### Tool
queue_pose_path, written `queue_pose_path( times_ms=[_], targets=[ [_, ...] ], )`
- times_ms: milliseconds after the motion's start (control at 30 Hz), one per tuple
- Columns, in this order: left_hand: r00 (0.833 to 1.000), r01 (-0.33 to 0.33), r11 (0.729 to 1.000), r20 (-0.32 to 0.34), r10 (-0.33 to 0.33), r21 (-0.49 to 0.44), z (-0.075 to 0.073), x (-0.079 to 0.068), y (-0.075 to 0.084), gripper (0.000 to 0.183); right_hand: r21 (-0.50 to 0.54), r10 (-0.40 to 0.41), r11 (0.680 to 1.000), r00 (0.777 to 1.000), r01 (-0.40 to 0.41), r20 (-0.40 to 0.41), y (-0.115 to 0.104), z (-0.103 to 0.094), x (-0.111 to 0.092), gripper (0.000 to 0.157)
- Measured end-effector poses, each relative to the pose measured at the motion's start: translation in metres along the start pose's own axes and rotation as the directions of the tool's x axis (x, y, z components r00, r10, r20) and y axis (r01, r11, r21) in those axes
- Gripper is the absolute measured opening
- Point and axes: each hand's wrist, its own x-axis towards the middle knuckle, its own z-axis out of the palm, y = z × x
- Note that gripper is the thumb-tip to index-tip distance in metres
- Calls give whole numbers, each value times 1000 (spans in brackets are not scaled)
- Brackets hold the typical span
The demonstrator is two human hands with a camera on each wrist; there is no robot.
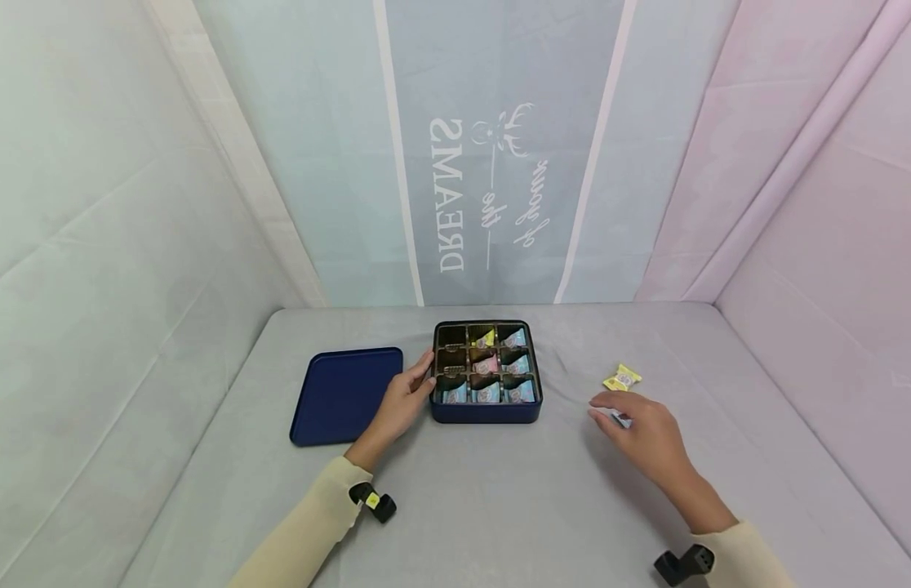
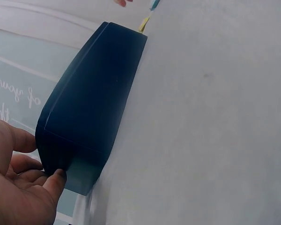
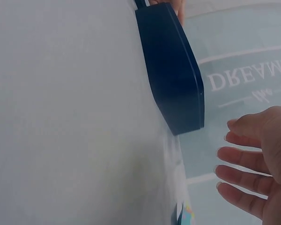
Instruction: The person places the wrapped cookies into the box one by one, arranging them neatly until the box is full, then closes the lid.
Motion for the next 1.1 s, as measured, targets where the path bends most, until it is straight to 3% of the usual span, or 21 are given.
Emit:
queue_pose_path(
  times_ms=[400,567,700,867,1100],
  targets=[
    [1000,-5,1000,0,5,-21,-1,1,-1,55,-36,66,997,995,-69,-68,15,-11,-12,20],
    [1000,0,1000,-8,0,-25,0,1,-3,55,-66,111,991,992,-115,-61,21,-17,-19,21],
    [1000,3,1000,-10,-3,-30,1,1,-2,54,-77,175,982,985,-175,-9,26,-23,-23,20],
    [1000,16,999,19,-15,-29,-1,-4,14,54,-88,237,969,969,-230,77,32,-28,-27,23],
    [1000,7,999,25,-6,-46,-4,-11,38,53,-109,239,968,961,-225,138,37,-31,-30,23]
  ],
)
